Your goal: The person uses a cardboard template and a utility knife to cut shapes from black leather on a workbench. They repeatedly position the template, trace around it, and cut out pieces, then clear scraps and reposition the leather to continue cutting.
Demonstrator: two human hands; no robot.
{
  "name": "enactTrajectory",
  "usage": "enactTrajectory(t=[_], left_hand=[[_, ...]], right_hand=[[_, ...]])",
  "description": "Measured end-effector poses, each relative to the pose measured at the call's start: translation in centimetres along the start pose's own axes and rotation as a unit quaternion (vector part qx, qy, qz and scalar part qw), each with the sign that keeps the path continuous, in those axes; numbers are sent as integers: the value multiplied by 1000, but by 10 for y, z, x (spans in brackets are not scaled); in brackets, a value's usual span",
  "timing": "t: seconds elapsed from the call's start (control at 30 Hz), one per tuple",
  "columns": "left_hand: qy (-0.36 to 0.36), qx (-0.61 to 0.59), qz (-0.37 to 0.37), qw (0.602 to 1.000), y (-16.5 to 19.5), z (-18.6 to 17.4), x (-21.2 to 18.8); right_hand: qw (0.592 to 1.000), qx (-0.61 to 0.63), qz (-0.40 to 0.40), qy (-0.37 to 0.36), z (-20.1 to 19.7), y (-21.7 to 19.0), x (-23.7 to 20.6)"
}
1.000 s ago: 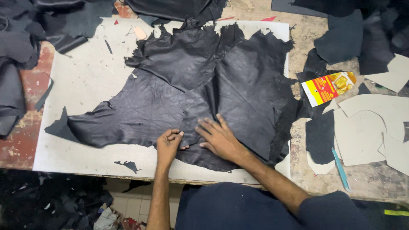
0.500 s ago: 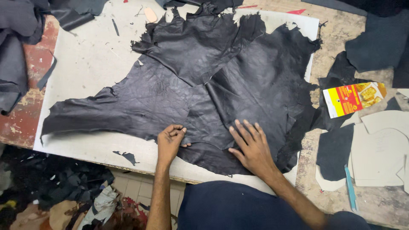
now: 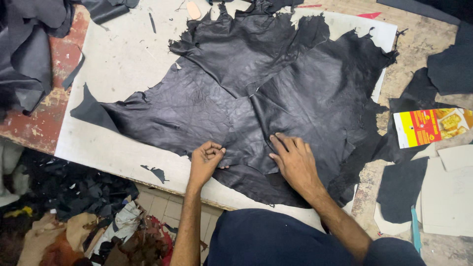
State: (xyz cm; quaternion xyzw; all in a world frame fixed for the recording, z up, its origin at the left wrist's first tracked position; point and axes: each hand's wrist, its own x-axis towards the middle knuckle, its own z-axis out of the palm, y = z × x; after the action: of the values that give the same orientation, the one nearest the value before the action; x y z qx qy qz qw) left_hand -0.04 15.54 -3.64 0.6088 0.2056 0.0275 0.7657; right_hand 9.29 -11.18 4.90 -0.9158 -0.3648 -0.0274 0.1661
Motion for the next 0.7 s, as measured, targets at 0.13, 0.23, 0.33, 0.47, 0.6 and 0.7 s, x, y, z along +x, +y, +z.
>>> enactTrajectory(t=[0.13,0.23,0.33,0.47,0.6,0.7], left_hand=[[6,4,-1,1000,1,3,0],[5,-2,3,1000,-2,3,1],[4,8,16,1000,-6,3,1],[7,11,23,1000,-5,5,-1],[16,11,8,1000,3,7,-4],[14,25,7,1000,8,7,-7]], right_hand=[[999,-7,-23,25,4,-1,7],[1000,18,3,9,13,13,6],[958,270,69,69,13,59,7],[690,646,230,230,-29,165,3],[571,726,261,281,-58,198,-34],[583,716,230,307,-99,188,-50]])
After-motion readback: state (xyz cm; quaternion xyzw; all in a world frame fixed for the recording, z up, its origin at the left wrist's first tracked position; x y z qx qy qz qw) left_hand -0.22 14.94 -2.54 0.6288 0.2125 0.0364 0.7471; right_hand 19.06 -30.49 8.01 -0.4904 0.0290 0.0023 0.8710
